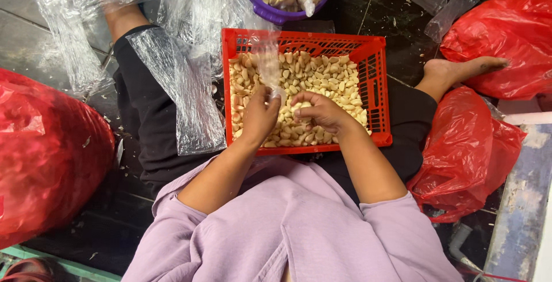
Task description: The person places peeled garlic cloves into small plastic bags, pulling them from a red plastic crate and setting the filled bags aside on the floor.
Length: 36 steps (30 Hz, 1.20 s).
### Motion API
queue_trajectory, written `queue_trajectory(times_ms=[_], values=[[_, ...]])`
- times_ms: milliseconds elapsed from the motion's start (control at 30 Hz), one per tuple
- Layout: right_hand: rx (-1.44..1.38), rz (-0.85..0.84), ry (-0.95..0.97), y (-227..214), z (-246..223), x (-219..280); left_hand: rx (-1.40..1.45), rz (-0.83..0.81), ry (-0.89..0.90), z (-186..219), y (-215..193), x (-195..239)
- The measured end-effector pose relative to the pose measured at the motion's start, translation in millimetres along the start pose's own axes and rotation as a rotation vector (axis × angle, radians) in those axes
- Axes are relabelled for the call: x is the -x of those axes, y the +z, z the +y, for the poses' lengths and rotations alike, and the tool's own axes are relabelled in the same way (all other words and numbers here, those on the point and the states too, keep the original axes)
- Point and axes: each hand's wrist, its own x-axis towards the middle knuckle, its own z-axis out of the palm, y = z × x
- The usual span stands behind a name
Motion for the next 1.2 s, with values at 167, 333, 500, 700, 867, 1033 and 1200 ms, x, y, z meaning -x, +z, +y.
queue_trajectory(times_ms=[167, 333, 500, 700, 867, 1033, 1200], values=[[0.019, 0.133, -0.05, 33, -30, 14, 0.386, -0.138, 0.027, 0, 19, 2], [0.266, 0.213, -0.165, 44, -34, 11, 0.696, -0.209, -0.088, 0, 24, 3], [0.492, 0.185, -0.148, 63, -59, 35, 0.794, -0.197, -0.16, -2, 28, 6], [0.947, 0.307, -0.293, 61, -53, 30, 0.817, -0.108, -0.196, -3, 31, 5], [1.134, 0.402, -0.275, 63, -41, 24, 0.827, -0.121, -0.224, -6, 34, 3], [1.055, 0.45, -0.14, 66, -50, 25, 0.912, -0.161, -0.281, -8, 34, 2], [0.566, 0.262, -0.198, 43, -27, 6, 0.883, -0.198, -0.248, -9, 36, 1]])
